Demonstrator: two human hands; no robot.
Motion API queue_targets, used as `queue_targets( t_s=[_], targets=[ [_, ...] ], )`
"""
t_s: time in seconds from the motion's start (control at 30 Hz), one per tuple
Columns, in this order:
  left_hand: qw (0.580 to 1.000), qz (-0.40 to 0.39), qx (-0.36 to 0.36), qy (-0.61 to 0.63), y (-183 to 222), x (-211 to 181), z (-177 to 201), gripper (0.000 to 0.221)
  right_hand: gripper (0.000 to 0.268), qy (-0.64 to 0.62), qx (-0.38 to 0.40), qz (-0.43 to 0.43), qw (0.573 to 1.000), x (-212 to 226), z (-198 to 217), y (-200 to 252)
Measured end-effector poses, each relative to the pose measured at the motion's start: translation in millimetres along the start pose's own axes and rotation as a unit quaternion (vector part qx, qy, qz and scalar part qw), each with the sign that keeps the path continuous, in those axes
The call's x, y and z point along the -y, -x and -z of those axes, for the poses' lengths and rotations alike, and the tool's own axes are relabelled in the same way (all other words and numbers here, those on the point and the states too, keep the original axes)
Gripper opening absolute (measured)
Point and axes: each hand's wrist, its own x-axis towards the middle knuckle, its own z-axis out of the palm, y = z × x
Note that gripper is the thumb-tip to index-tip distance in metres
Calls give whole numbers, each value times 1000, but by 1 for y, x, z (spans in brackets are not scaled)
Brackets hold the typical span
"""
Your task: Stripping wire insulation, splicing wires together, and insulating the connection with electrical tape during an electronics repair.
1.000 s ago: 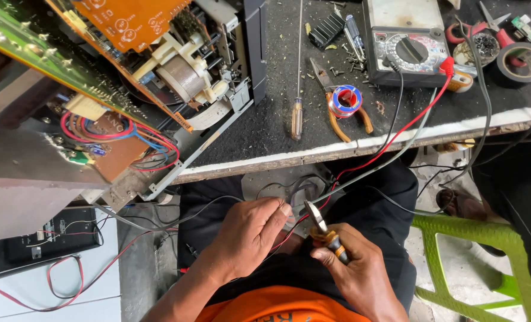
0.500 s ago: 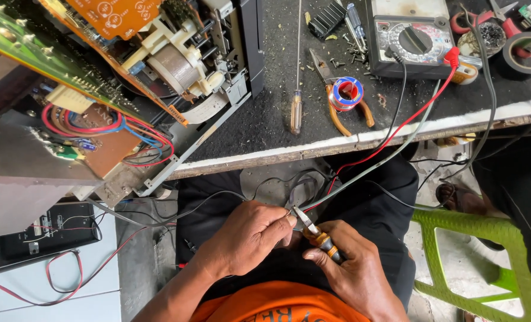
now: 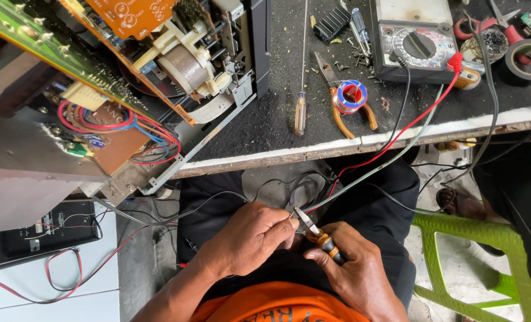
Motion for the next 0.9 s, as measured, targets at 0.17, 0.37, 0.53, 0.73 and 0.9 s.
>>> queue_targets(
  t_s=[0.17,0.37,0.53,0.73,0.9],
  targets=[
    [1000,-10,7,-11,0,-1,2,37,32,4,3,-2,1000,-1,0,-1],
    [1000,-14,-26,6,1,-3,-2,32,30,16,-13,-5,1000,-7,-4,5],
    [993,-59,-106,11,2,0,-8,33,30,37,-29,-19,999,-15,-9,10],
    [981,-114,-155,-14,1,15,-21,35,29,64,-46,-4,997,-42,-24,22],
    [977,-160,-80,116,26,-24,-5,37,34,114,-107,-146,977,-88,-24,20]
  ],
)
